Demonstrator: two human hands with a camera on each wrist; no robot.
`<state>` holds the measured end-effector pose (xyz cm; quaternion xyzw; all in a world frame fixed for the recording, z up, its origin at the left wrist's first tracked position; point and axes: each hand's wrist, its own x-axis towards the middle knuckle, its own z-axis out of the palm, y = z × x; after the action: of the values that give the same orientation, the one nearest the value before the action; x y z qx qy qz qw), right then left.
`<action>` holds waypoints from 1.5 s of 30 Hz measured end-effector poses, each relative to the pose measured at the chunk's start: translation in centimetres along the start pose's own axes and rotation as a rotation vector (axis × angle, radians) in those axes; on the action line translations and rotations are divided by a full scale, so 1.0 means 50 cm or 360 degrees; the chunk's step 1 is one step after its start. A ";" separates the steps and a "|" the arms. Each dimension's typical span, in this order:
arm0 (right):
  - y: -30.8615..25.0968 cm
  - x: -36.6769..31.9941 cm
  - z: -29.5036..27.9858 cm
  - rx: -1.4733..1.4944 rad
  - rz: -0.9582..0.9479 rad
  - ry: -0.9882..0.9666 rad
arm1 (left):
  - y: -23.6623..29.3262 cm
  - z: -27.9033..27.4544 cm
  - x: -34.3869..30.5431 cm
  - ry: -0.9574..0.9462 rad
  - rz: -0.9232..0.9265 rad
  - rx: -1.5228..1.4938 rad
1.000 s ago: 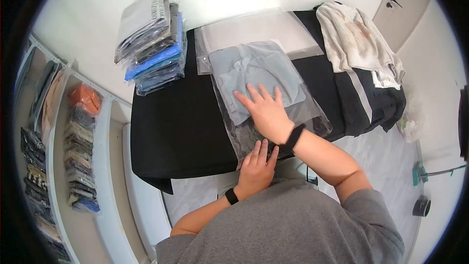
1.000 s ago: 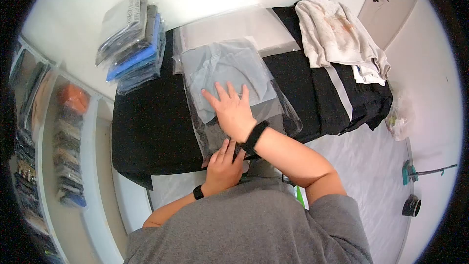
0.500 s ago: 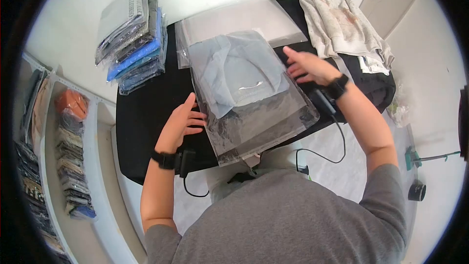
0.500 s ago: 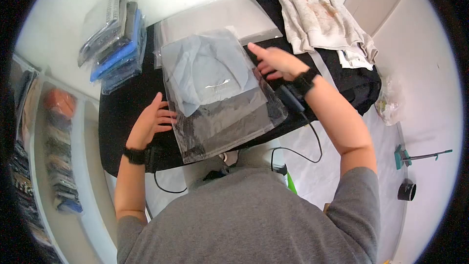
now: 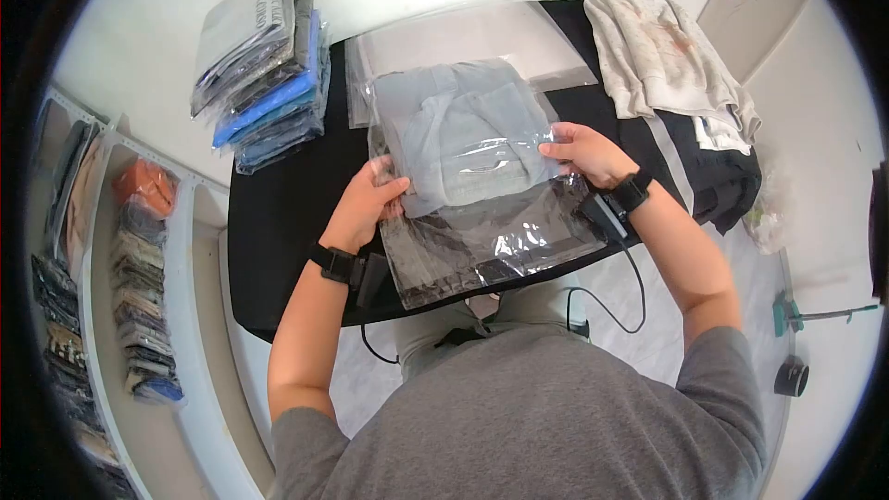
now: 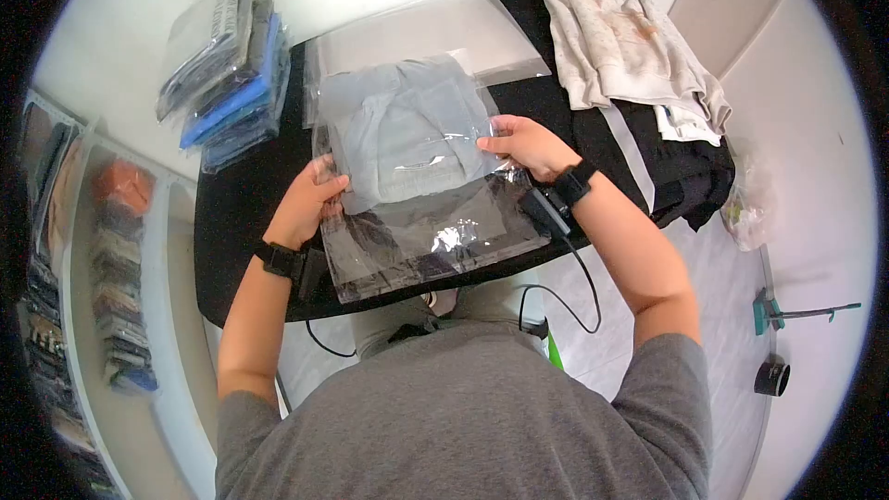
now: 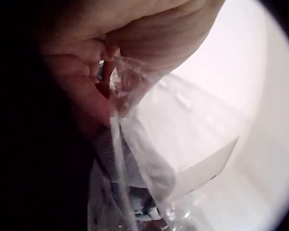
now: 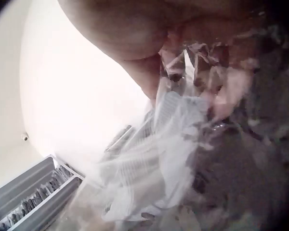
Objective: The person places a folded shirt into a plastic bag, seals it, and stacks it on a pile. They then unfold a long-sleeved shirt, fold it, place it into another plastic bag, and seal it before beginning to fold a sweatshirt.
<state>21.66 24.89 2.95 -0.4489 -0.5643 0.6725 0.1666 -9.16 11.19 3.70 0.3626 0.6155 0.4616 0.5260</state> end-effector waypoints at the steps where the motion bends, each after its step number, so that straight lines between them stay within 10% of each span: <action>1: -0.005 -0.005 0.002 0.0032 -0.0123 0.0010 | 0.013 -0.002 -0.001 0.0006 0.0001 -0.0003; 9: 0.033 -0.039 0.019 0.0010 -0.0136 0.0394 | 0.000 -0.034 0.010 0.0135 -0.0156 0.0571; 15: 0.062 -0.136 -0.024 -0.0824 -0.0710 0.0458 | 0.002 -0.073 -0.074 -0.0025 0.1269 0.1617; 19: 0.041 -0.162 0.002 -0.1740 -0.1201 0.0395 | 0.003 -0.057 -0.076 -0.0394 0.1483 0.1854; 25: 0.068 -0.158 0.000 -0.2008 -0.1347 0.0323 | -0.004 -0.053 -0.075 -0.0481 0.1399 0.1722; 28: 0.088 -0.161 -0.015 -0.1061 -0.1121 0.0137 | -0.011 -0.069 -0.089 -0.0492 0.1251 0.1555; 34: 0.125 -0.179 0.006 -0.0615 -0.0994 0.0172 | -0.047 -0.071 -0.121 -0.0471 0.0675 0.0882; 36: 0.136 -0.187 0.019 -0.0429 -0.1041 0.0329 | -0.034 -0.046 -0.133 -0.0257 0.1198 0.1135; 40: 0.145 -0.190 0.033 -0.0478 -0.1068 0.0465 | -0.047 -0.047 -0.130 -0.0357 0.1351 0.0997; 45: 0.155 -0.171 0.052 -0.0357 -0.1021 0.0623 | -0.070 -0.026 -0.132 -0.0023 0.0603 0.0352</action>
<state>26.44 14.67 -0.62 -0.3850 -0.7035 0.4221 0.4228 -9.08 3.69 2.47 0.5306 0.5794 0.4793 0.3912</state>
